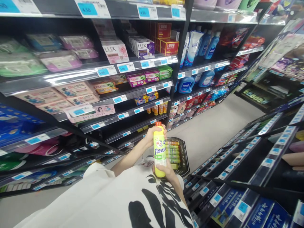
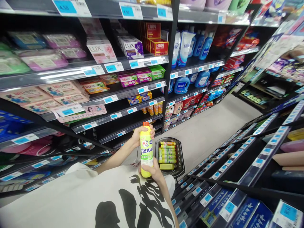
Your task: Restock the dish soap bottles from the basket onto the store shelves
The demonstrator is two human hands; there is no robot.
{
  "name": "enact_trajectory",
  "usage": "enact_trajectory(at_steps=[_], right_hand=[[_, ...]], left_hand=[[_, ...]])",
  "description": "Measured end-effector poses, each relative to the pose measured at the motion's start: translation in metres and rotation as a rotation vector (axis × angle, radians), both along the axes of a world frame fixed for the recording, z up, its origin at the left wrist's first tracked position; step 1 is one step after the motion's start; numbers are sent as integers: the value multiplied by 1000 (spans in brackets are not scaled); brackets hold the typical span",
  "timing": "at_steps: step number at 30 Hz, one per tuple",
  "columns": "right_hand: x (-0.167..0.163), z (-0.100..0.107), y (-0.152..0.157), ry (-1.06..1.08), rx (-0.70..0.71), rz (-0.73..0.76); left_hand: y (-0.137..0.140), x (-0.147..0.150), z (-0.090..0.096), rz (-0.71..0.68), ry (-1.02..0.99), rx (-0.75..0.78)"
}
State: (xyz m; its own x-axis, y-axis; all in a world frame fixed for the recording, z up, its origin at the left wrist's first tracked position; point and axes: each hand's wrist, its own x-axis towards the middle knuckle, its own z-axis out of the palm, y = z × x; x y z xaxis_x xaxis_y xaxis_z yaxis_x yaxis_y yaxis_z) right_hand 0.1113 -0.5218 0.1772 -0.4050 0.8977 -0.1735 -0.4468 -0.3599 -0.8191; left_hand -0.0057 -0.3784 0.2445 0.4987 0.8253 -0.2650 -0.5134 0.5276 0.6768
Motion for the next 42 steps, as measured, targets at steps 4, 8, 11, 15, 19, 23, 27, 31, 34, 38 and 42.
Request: enact_trajectory(at_steps=[4, 8, 11, 15, 19, 23, 27, 31, 34, 38, 42], right_hand=[[-2, -2, 0, -4, 16, 0], [-4, -3, 0, 15, 19, -4], [-4, -3, 0, 17, 41, -8], [-4, -3, 0, -10, 46, 4], [-4, -3, 0, -31, 44, -8], [-6, -3, -1, -25, 30, -36], [-7, -4, -3, -23, -21, -66], [-7, -8, -2, -43, 26, -61], [-7, -15, -2, -138, 84, -88], [-9, -22, -1, -364, 135, -233], [-11, -22, 1, -459, 169, -309]], left_hand=[[0, -1, 3, -4, -16, 4], [-1, -3, 4, -10, -20, 10], [0, -5, 5, -17, -18, 18], [0, -6, 5, -22, -10, 35], [0, -7, 5, -27, 3, 57], [-2, -7, 3, -38, 18, 86], [-3, -6, 2, -42, 35, 127], [-3, -5, 3, -42, 53, 170], [-3, -6, 3, -36, 69, 199], [-2, -4, 2, -21, 92, 231], [0, -1, -2, -3, 113, 260]])
